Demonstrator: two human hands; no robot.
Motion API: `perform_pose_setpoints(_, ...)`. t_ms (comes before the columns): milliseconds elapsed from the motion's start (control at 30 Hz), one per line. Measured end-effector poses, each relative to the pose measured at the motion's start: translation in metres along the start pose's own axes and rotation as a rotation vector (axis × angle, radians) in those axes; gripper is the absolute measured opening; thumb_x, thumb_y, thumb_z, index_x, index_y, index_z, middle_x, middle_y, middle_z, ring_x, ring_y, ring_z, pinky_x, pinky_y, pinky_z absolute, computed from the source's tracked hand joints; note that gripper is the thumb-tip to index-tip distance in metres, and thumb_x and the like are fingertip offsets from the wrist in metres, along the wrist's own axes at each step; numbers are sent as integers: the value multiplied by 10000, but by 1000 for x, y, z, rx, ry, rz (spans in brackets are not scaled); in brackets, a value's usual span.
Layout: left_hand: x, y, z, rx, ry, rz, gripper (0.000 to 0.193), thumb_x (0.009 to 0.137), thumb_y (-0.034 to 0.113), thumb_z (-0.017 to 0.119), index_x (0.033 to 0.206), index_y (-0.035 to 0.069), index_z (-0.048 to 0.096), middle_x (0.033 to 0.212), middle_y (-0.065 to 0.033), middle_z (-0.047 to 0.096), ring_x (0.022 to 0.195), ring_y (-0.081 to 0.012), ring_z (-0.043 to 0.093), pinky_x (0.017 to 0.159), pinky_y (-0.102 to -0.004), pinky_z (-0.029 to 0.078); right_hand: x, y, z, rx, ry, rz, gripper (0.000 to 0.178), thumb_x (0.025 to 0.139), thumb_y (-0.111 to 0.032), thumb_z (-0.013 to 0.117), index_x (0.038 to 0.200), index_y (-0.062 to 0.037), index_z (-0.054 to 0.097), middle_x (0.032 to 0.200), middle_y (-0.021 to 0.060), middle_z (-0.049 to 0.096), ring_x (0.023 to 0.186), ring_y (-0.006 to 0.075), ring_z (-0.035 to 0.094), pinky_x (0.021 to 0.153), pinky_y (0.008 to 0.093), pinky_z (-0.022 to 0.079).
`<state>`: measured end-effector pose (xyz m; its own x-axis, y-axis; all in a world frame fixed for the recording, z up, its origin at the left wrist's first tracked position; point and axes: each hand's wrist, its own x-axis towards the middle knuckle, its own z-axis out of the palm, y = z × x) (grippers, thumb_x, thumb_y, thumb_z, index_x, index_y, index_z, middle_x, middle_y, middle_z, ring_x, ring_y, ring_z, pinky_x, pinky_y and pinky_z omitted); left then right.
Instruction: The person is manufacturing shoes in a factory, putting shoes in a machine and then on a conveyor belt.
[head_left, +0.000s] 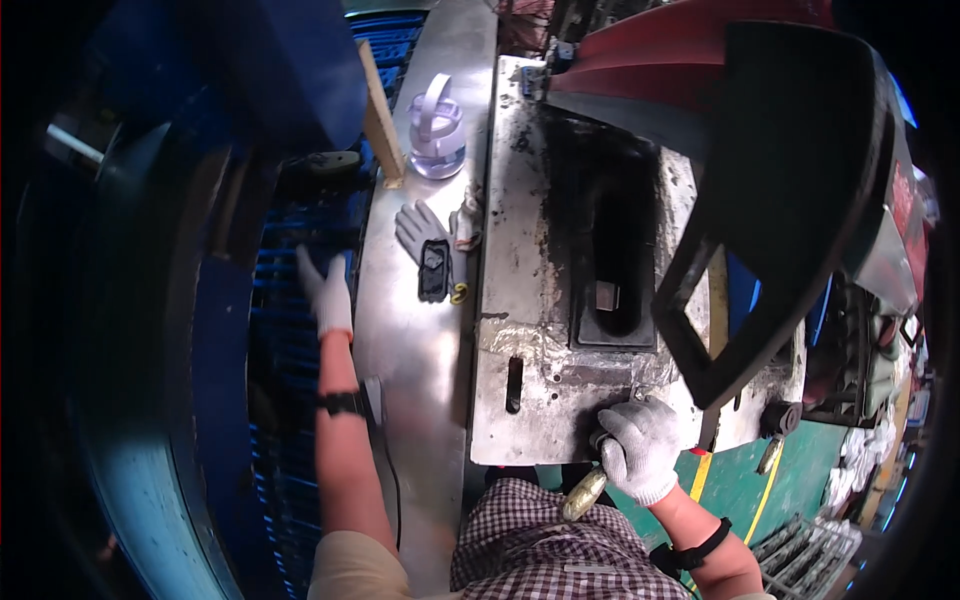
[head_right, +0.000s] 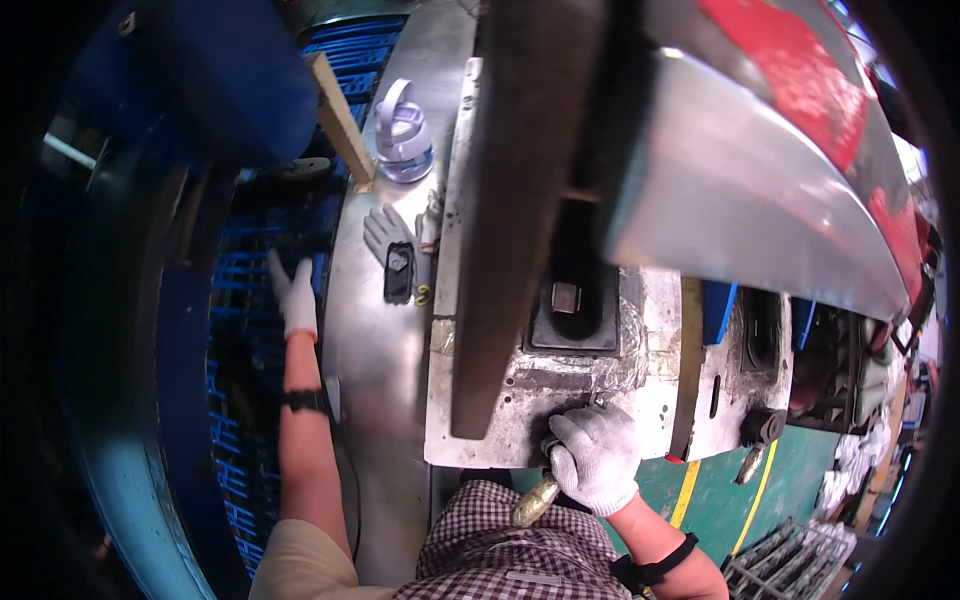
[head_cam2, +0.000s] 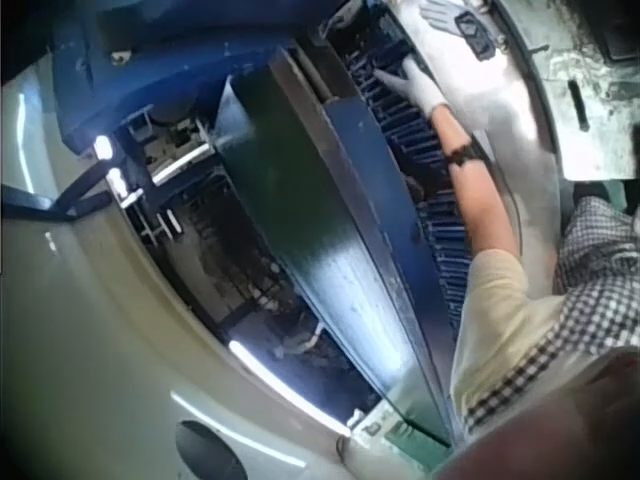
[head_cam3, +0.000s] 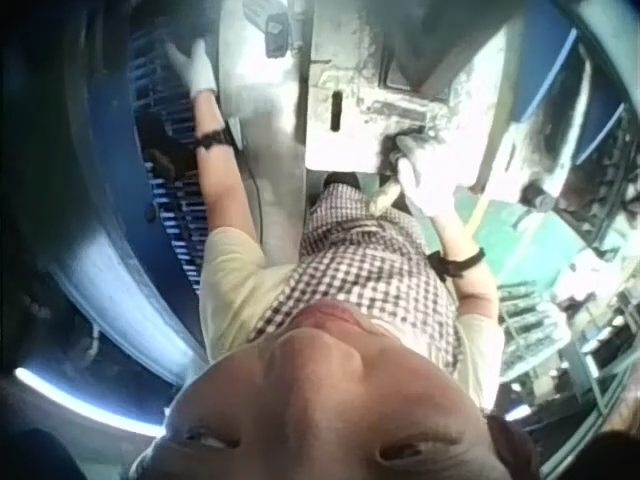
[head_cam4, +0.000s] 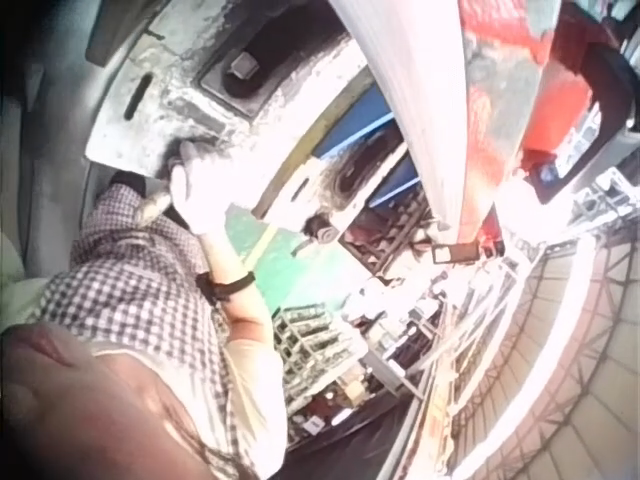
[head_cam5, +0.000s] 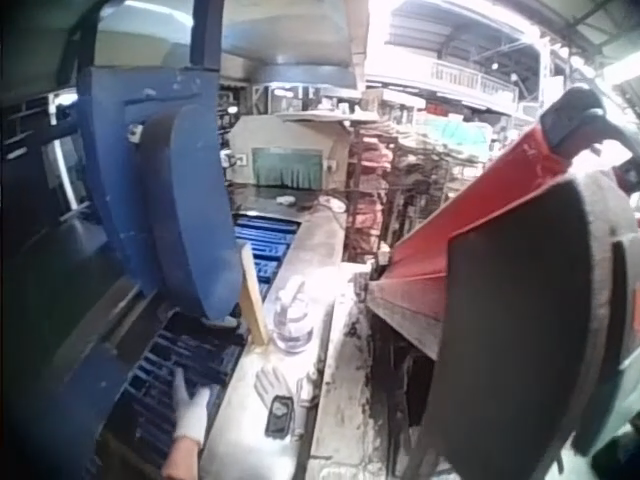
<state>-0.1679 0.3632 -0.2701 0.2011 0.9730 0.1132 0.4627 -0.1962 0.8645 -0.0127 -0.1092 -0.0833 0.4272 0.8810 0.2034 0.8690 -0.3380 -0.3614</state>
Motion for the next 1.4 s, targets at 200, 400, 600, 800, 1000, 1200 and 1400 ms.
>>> perform_pose_setpoints(200, -96, 17, -161, 872, 267, -642, 854, 831, 480, 824, 1499, 50, 511, 1546, -179, 526, 1419, -354, 493, 1193, -457, 344, -1, 0, -1, -10, 5, 25, 269, 815, -154, 663, 1068, -70, 703, 1021, 130, 705, 960, 365, 656, 929, 519, 478)
perform_pose_setpoints(400, -131, -109, -222, 282, 191, -275, 695, 862, 403, 798, 1431, 57, 595, 1473, -194, 594, 1347, -389, 559, 1106, -431, 448, -2, -1, 4, -8, 13, -48, 273, 823, -173, 685, 1082, -87, 699, 1046, 116, 701, 976, 343, 657, 923, 509, 485)
perform_pose_setpoints(600, -102, -3, -134, 896, 244, -82, 867, 906, 486, 722, 1551, 10, 391, 1562, -259, 462, 1372, -412, 520, 1112, -437, 437, -2, 0, 2, -1, 15, -27, 250, 863, -214, 667, 1074, -86, 702, 1039, 117, 701, 972, 354, 654, 908, 510, 483)
perform_pose_setpoints(800, 42, 23, -38, -951, -26, -775, 958, 908, 587, 719, 1644, 187, 255, 1646, -217, 296, 1483, -465, 355, 1193, -583, 335, -1, -2, 2, 12, -3, -18, 246, 886, -189, 628, 1084, -60, 694, 1045, 146, 700, 969, 377, 641, 943, 507, 469)
perform_pose_setpoints(1000, 136, 47, 16, 40, 98, -725, 983, 866, 710, 661, 1573, 73, 411, 1658, -205, 349, 1484, -432, 392, 1209, -524, 330, -4, -6, 3, 65, -30, 45, 246, 853, -197, 632, 1047, -62, 703, 1031, 132, 704, 979, 364, 651, 965, 525, 467)
perform_pose_setpoints(1200, 146, 61, 20, 665, -188, -361, 680, 883, 614, 635, 1368, 138, 656, 1584, -192, 469, 1460, -392, 436, 1199, -469, 356, 5, -8, 0, 115, -86, 73, 261, 817, -188, 631, 1034, -64, 704, 1003, 126, 706, 957, 359, 656, 959, 524, 473)
perform_pose_setpoints(1400, 93, -67, -5, -92, 711, -198, 423, 821, 362, 767, 1219, 229, 715, 1329, -113, 653, 1230, -293, 591, 1017, -466, 491, 5, -16, 5, 72, -23, 35, 259, 833, -199, 634, 1051, -74, 697, 1012, 121, 704, 970, 355, 654, 966, 525, 466)
